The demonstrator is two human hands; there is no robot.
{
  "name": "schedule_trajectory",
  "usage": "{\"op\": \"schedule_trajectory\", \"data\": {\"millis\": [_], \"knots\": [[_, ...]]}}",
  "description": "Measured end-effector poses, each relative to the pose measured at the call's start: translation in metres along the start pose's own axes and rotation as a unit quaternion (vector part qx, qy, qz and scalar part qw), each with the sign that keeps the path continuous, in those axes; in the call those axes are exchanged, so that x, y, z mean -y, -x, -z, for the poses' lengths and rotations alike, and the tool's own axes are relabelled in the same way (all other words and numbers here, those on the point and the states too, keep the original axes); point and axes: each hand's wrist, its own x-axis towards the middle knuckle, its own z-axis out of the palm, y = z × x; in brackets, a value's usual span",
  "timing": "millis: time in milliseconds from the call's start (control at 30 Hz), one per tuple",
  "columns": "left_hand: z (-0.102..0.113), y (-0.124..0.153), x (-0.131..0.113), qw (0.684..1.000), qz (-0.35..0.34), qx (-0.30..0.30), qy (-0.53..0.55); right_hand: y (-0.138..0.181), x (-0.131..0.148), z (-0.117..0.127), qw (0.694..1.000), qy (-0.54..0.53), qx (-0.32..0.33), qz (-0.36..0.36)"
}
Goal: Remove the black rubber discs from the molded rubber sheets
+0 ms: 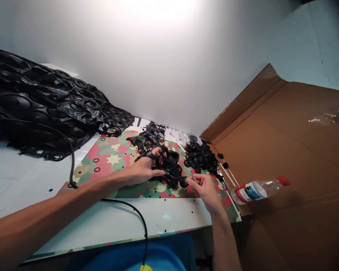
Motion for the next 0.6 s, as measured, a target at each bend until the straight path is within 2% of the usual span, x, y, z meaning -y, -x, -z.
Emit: {"op": "schedule_trajectory", "data": {"millis": [100,200,300,400,533,600], "knots": [[-0.003,-0.001,-0.001,0.997,-0.002,0.073,-0.016,0.0,-0.002,-0.006,0.997,-0.042,0.065,-0.003],[-0.005,-0.001,-0.005,0.997,-0.006,0.075,-0.027,-0.005,-0.003,-0.023,0.996,-0.055,0.064,0.011],[-0.006,-0.001,-0.01,0.997,-0.005,0.077,-0.007,-0.011,0.0,-0.041,0.999,-0.025,-0.012,0.043],[-0.006,-0.002,-0.012,0.998,-0.011,0.053,0.043,-0.011,0.008,-0.052,0.994,-0.012,-0.087,0.063],[-0.008,-0.004,-0.008,0.996,-0.005,0.029,0.084,-0.006,0.014,-0.053,0.961,0.034,-0.257,0.1],[-0.01,-0.004,-0.006,0.997,-0.005,0.021,0.071,-0.004,0.012,-0.051,0.96,-0.004,-0.263,0.097]]}}
